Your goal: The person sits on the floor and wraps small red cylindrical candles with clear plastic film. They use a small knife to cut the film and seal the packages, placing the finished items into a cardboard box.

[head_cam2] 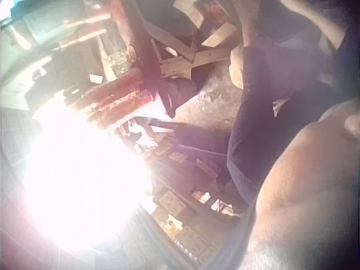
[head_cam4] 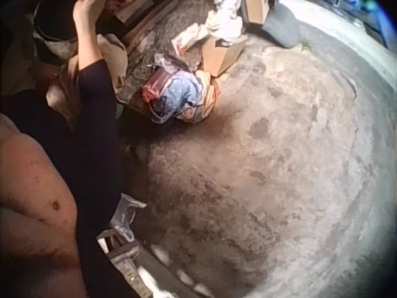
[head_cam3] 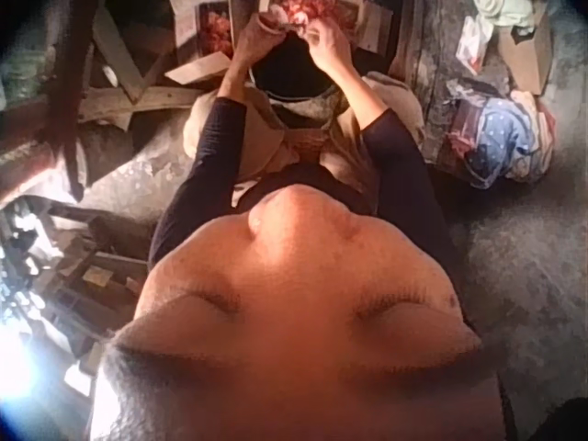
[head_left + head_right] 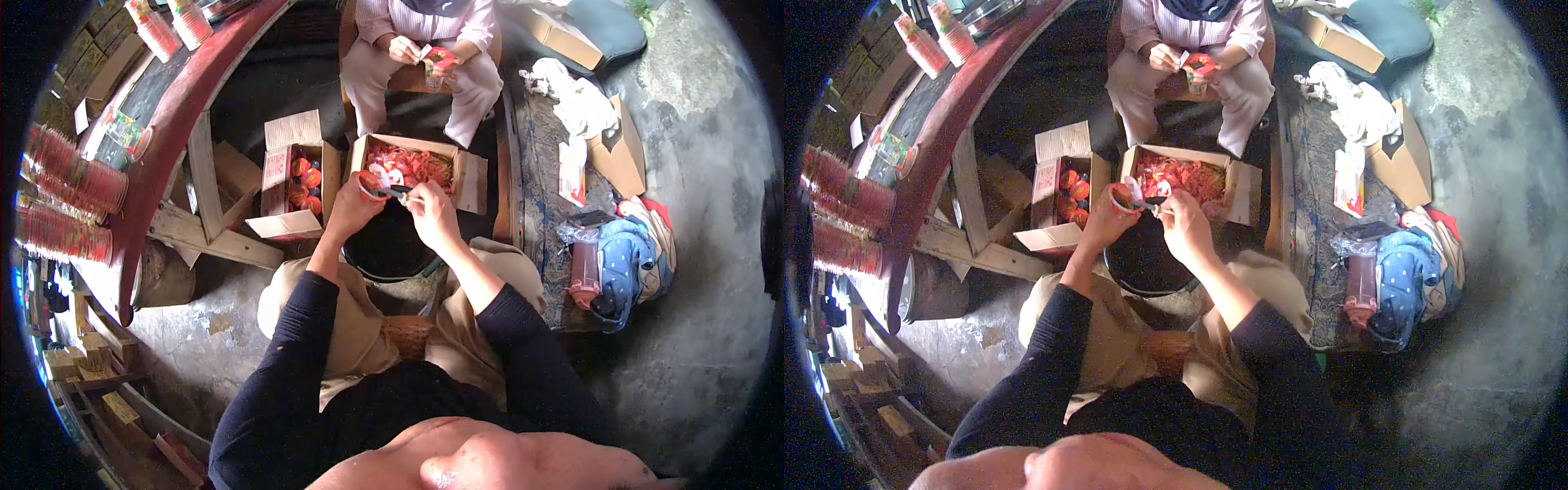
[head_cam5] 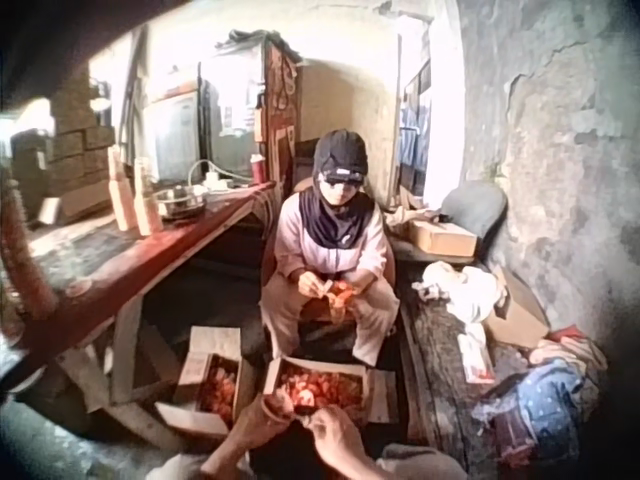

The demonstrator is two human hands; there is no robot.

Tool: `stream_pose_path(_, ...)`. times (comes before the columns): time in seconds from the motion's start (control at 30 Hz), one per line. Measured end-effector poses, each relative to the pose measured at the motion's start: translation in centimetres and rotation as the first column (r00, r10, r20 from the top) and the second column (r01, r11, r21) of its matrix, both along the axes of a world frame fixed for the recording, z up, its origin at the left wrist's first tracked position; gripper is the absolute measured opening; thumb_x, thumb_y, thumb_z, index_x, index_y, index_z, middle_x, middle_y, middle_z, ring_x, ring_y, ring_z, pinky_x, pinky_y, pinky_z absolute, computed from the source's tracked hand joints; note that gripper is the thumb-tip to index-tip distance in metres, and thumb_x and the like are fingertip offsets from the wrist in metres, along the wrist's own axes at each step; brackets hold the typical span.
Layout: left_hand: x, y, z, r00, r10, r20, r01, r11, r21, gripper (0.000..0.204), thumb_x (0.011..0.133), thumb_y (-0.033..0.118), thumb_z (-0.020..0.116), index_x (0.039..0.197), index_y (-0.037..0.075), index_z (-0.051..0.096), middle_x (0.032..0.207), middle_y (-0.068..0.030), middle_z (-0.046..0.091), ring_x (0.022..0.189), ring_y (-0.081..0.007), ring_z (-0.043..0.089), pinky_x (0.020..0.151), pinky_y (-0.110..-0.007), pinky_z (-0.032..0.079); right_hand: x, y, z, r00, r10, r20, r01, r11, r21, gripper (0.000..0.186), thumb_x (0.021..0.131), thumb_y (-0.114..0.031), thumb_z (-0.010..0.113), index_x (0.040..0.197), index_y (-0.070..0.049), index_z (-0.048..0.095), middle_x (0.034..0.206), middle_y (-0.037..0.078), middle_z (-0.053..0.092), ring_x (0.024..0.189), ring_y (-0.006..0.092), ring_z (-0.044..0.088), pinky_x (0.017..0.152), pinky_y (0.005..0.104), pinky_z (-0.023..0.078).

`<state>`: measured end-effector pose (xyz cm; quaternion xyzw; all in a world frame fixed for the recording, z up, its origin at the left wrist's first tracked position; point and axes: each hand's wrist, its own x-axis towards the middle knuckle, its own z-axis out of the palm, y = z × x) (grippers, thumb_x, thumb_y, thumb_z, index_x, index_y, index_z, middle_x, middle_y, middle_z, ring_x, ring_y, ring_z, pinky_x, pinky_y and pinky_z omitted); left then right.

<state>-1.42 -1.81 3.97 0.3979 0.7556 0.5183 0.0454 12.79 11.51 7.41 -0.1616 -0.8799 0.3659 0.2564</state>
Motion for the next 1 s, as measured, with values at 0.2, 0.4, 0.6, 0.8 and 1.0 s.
stream_pose_path(0.2,-0.2,-0.2,-0.3,1.0,-0.003,-0.002,0.003,1.0,0.005,0.045,0.065,0.012,0.077,0.104,0.003,0.054,0.097,-0.0183,0.063,0.095,-0.0366,0.061,0.082,-0.043,0.048,0.1,-0.1,-0.2,1.0,0.001,-0.026,0.002,0.994,0.105,0.008,0.081,-0.003,0.062,0.086,-0.004,0.055,0.09,0.014,0.056,0.087,0.0339,0.058,0.075,0.0438,0.047)
stream_pose_path(0.4,0.0,-0.4,0.0,0.998,0.056,-0.038,-0.059,0.996,-0.068,0.049,0.063,0.012,0.076,0.104,0.003,0.052,0.097,-0.0199,0.062,0.097,-0.041,0.058,0.082,-0.047,0.046,0.3,-0.9,0.8,0.999,-0.003,-0.046,0.021,0.923,0.384,0.007,0.08,-0.004,0.062,0.083,-0.006,0.056,0.087,0.011,0.053,0.088,0.03,0.056,0.074,0.0422,0.046)
stream_pose_path(0.6,-0.3,-0.5,-0.5,0.993,0.08,-0.085,-0.086,0.994,-0.066,0.049,0.062,0.013,0.077,0.103,0.003,0.052,0.095,-0.0206,0.062,0.095,-0.0419,0.058,0.08,-0.049,0.046,0.3,-1.2,0.8,0.997,0.018,-0.07,0.019,0.874,0.486,0.005,0.083,-0.009,0.06,0.081,-0.007,0.057,0.087,0.011,0.052,0.088,0.0277,0.056,0.074,0.0403,0.045)
stream_pose_path(0.8,-0.5,-0.7,-0.4,0.997,0.06,0.051,-0.052,0.987,-0.15,0.048,0.065,0.019,0.076,0.104,0.002,0.053,0.093,-0.022,0.065,0.093,-0.0417,0.061,0.08,-0.046,0.049,0.0,-1.2,0.3,1.0,0.0,-0.025,0.014,0.827,0.561,0.006,0.083,-0.011,0.058,0.081,-0.005,0.057,0.088,0.012,0.053,0.091,0.0276,0.055,0.075,0.0394,0.045)
stream_pose_path(1.0,-0.5,-1.1,-0.2,0.991,0.017,0.133,0.009,0.981,-0.194,0.053,0.065,0.023,0.077,0.109,0.002,0.057,0.096,-0.0214,0.067,0.097,-0.0372,0.065,0.084,-0.041,0.05,0.1,-1.6,-0.1,1.0,0.004,-0.001,-0.002,0.827,0.563,0.005,0.081,-0.008,0.056,0.084,-0.005,0.057,0.089,0.012,0.052,0.092,0.0278,0.054,0.078,0.0391,0.045)
